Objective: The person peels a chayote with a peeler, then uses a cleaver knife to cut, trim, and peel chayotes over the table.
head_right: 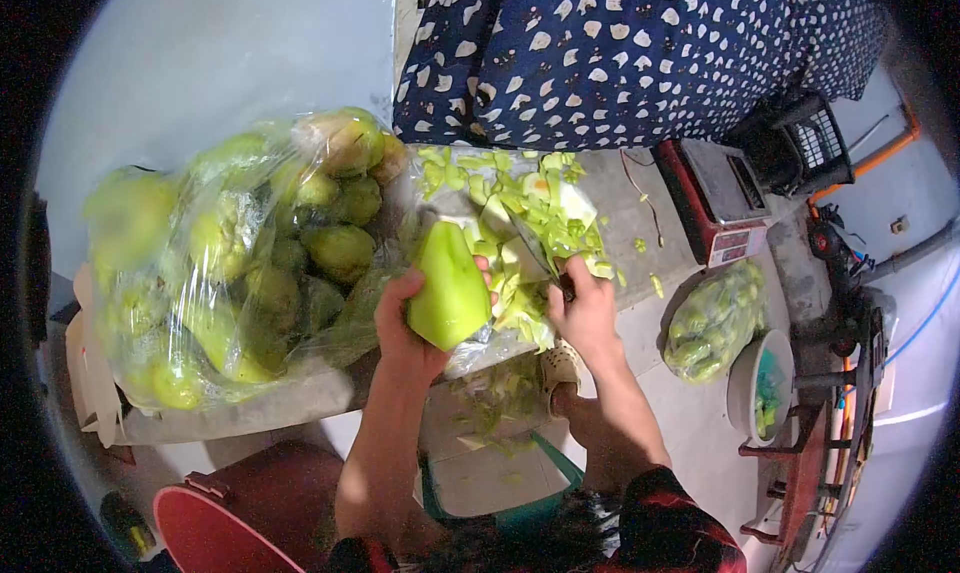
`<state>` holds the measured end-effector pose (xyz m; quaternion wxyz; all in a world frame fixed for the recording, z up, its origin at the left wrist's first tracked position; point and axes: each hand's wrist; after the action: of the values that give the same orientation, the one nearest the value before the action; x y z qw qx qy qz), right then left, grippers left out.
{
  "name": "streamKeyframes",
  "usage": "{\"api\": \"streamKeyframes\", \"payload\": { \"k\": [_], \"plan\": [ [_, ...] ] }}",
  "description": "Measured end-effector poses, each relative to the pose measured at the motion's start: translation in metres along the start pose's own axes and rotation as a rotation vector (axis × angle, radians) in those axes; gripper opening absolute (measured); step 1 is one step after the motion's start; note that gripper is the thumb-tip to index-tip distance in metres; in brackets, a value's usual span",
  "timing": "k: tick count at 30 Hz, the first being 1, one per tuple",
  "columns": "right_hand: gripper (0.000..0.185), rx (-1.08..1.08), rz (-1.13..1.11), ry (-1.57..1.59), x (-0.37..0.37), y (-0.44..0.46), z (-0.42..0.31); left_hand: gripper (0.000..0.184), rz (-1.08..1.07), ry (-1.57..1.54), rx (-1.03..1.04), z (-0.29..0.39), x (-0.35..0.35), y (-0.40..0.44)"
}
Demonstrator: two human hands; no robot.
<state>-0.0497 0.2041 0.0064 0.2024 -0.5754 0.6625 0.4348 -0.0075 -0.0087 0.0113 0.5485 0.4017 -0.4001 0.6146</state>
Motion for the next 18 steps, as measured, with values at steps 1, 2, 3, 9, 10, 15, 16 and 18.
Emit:
{"api": "streamKeyframes", "payload": {
  "k": [1,2,3,9,10,15,16,18],
  "plan": [
    [0.015,0.015,-0.003,0.014,0.000,0.001,-0.001,0.061,0.055,-0.080,0.010,0.000,-0.001,0.001],
    [0.017,0.030,-0.005,0.028,0.001,0.002,-0.002,0.061,0.056,-0.080,0.013,0.000,-0.004,0.001],
    [0.017,0.027,-0.007,0.030,0.001,0.001,-0.002,0.059,0.051,-0.101,0.016,0.001,-0.008,0.002],
    [0.023,0.038,-0.002,0.020,0.006,-0.001,-0.001,0.058,0.045,-0.132,0.034,0.006,-0.014,0.003],
    [0.021,0.038,-0.010,0.042,0.006,-0.002,-0.004,0.059,0.029,-0.142,0.048,0.007,-0.014,0.004],
    [0.044,-0.132,0.048,-0.042,0.002,0.000,-0.014,0.066,-0.013,-0.022,0.042,0.015,-0.012,0.001],
    [0.044,-0.129,0.051,-0.042,0.003,0.000,-0.013,0.070,-0.057,0.019,0.026,0.019,-0.011,0.000],
    [0.069,-0.160,0.027,-0.106,0.004,0.001,-0.010,0.074,-0.117,0.147,0.036,0.026,-0.006,0.000]
  ]
}}
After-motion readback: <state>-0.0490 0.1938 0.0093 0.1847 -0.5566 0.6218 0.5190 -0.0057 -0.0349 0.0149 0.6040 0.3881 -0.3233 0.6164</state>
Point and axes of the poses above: each hand's wrist, its own y-axis towards the middle knuckle, its own x-axis out of the palm, z = x × y, and after that the axes turned 12 degrees about x, right-handed
